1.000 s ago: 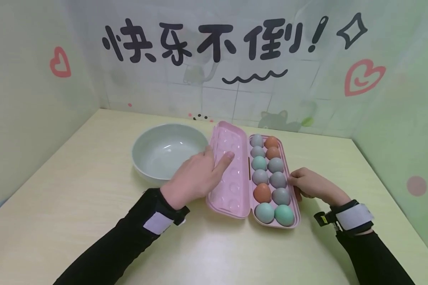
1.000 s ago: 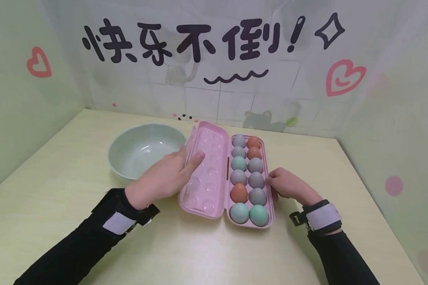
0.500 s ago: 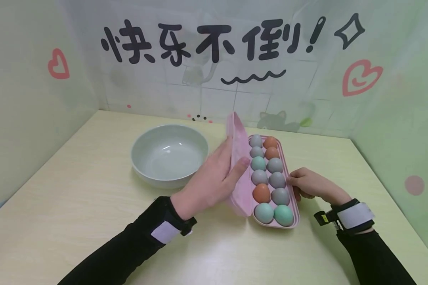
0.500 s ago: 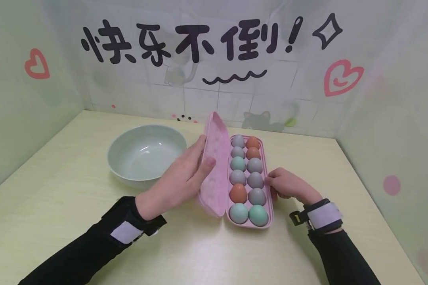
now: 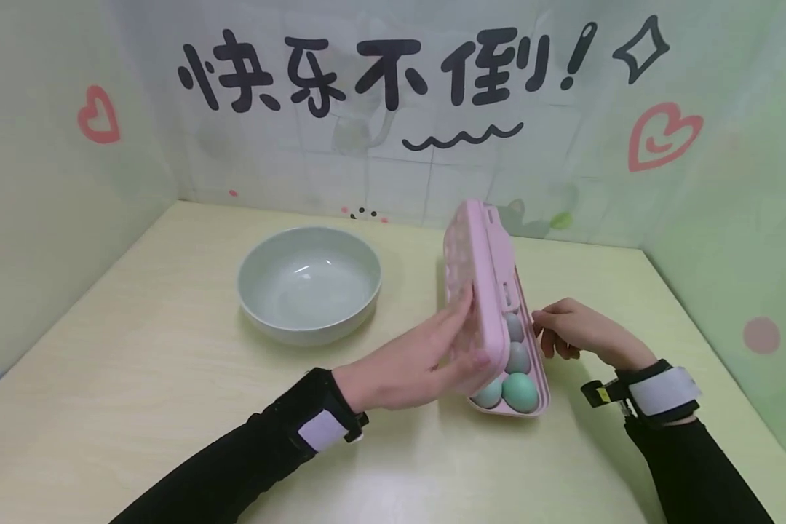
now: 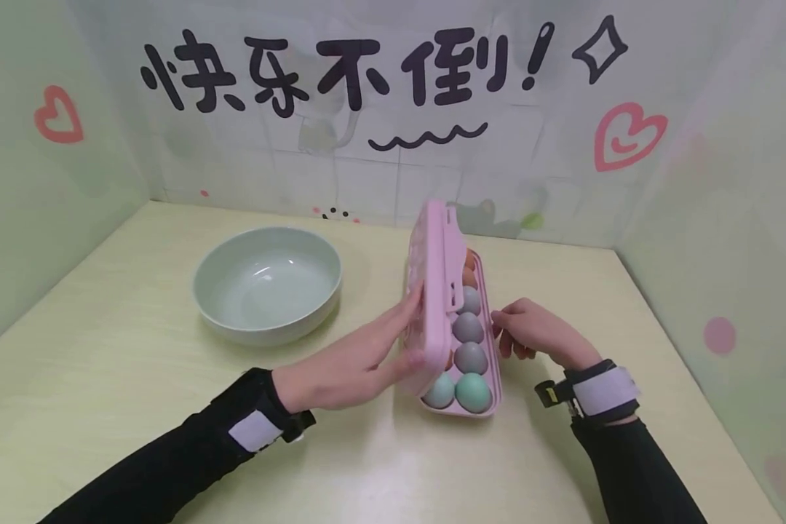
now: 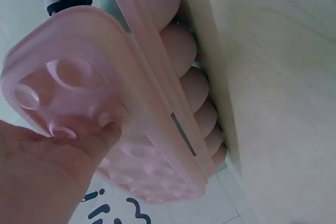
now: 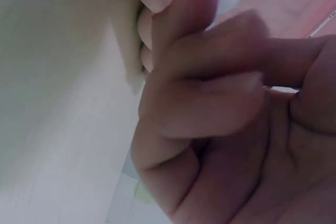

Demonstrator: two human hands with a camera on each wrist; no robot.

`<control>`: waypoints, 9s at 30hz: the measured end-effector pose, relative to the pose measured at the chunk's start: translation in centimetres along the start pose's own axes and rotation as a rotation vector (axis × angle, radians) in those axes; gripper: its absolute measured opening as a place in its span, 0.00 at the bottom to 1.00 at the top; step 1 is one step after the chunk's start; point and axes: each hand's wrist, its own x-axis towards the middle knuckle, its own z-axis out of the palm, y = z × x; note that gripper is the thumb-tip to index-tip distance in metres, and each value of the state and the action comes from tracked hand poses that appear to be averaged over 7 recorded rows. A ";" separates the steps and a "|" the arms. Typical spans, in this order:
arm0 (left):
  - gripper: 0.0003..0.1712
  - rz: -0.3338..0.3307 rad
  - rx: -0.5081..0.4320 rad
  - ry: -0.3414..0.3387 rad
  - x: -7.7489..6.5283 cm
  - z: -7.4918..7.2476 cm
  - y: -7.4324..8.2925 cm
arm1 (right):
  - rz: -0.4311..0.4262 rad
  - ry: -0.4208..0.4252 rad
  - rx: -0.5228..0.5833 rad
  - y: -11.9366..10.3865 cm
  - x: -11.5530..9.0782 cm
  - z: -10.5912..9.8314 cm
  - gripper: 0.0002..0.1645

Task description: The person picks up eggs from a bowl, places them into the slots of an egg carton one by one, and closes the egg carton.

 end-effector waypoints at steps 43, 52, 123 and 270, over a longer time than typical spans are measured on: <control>0.40 0.054 0.524 -0.246 0.0 2.0 -2.0 | -0.087 0.406 -0.177 -2.2 -0.7 0.7 0.26; 0.40 0.059 0.546 -0.225 0.2 2.4 -2.0 | -0.085 0.346 -0.231 -2.0 0.1 1.3 0.29; 0.51 -0.022 0.721 -0.164 3.8 3.4 -2.7 | -0.001 0.281 0.239 1.2 1.2 1.3 0.21; 0.52 0.015 0.540 -0.280 4.2 0.4 -2.2 | -0.003 -0.260 0.608 1.4 1.4 0.2 0.23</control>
